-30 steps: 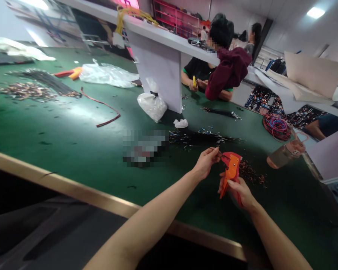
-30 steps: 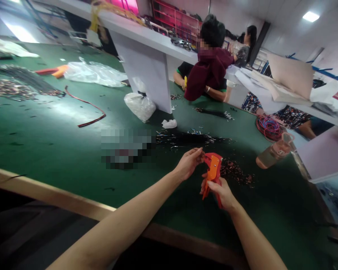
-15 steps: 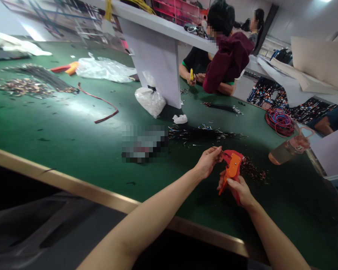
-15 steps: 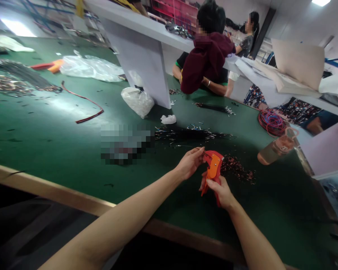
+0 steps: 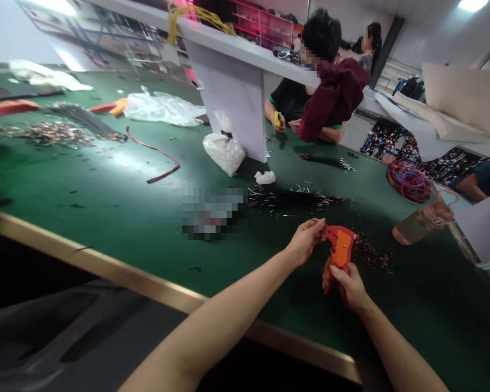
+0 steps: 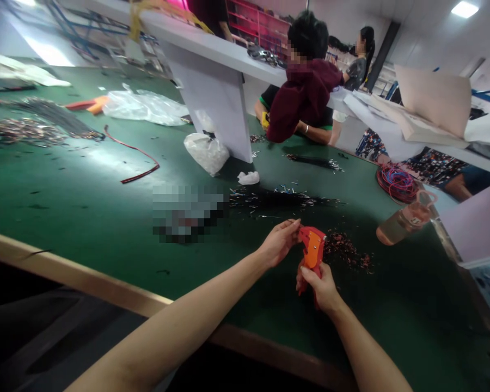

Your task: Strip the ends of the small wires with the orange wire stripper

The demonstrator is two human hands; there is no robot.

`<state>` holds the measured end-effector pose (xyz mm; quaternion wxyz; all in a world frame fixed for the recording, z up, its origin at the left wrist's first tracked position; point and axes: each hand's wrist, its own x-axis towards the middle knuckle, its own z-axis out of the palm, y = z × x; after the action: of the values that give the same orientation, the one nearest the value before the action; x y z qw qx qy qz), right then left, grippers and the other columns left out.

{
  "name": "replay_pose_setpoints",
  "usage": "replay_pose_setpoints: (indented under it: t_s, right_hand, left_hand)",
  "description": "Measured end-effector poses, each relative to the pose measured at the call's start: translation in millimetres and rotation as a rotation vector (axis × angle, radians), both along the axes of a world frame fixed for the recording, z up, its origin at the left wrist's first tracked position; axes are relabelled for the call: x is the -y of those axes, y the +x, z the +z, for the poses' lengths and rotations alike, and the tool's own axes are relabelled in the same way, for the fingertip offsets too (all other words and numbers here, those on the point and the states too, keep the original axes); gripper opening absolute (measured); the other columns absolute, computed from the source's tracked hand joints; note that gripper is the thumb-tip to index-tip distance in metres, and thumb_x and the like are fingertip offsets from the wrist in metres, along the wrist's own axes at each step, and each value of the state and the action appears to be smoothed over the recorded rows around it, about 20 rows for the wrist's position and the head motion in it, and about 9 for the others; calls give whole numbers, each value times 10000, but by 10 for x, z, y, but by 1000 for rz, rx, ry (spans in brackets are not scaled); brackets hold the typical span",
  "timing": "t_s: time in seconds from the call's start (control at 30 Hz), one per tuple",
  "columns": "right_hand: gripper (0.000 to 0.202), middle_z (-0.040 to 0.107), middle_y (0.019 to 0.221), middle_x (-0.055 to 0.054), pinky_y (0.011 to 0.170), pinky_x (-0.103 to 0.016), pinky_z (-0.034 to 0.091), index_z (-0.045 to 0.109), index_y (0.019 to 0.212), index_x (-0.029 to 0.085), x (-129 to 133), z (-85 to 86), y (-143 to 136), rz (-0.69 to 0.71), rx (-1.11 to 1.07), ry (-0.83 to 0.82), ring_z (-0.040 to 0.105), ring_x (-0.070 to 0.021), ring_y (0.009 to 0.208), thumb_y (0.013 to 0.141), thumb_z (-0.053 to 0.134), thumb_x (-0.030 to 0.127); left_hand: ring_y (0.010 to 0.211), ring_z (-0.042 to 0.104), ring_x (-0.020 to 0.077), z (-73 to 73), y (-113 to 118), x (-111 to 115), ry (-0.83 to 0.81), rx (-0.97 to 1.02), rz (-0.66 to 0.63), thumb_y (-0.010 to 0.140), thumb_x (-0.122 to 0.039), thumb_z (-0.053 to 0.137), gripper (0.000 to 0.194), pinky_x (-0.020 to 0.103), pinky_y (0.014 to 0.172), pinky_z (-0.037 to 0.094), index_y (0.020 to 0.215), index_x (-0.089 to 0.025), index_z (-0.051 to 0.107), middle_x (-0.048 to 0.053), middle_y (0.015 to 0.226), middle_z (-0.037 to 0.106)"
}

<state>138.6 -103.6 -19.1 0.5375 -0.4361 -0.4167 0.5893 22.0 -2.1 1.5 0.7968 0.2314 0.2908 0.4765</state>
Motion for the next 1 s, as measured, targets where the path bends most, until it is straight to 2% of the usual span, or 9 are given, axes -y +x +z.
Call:
replay_pose_setpoints:
  t_s: [0.33,0.53,0.63,0.7,0.83,1.0]
  right_hand:
    - [358,420,472,81,354,-217,365,526,693,185,55,-48,-39,-52,29,-46,364,-69,366,737,752,459]
    - [390,414,464,84,366,-215,359,527,677,183,70,-19,-59,-54,29,-73,365,-69,372,709,765,490]
    - [357,553,592,18,491,-267,463,612,782,164,64,43,-20,-24,40,-60,518,-122,498,713,761,481]
    - [370,639,728,-30,620,-309,504,661,909,160,64,75,31,-62,102,-23,599,-170,638,714,765,456]
    - [389,693,862,-68,781,-372,509,673,1030,183,62,80,147,-155,211,56,643,-234,797,731,748,419]
    - [445,698,1075,-101,943,-455,464,657,1109,215,30,89,262,-28,393,32,624,-301,1046,727,733,429]
  left_hand:
    - [513,527,75,2,7,25,28,-16,-19,471,-461,893,448,232,586,437,615,-140,616,-25,567,576]
    - [519,511,74,-2,19,21,56,-37,-15,480,-489,881,461,234,591,422,620,-139,614,-29,557,563]
    - [516,503,70,-3,13,-2,74,-59,2,489,-507,869,467,228,581,407,624,-137,618,-26,553,572]
    - [517,505,68,2,0,-27,88,-59,27,490,-519,863,473,227,573,403,623,-136,620,-13,580,597]
    - [528,510,62,17,-36,-96,82,-54,124,480,-523,864,484,217,568,408,614,-135,607,-4,616,613]
    - [526,502,58,22,-63,-160,69,-45,191,478,-499,872,473,202,548,399,634,-139,606,-7,606,610]
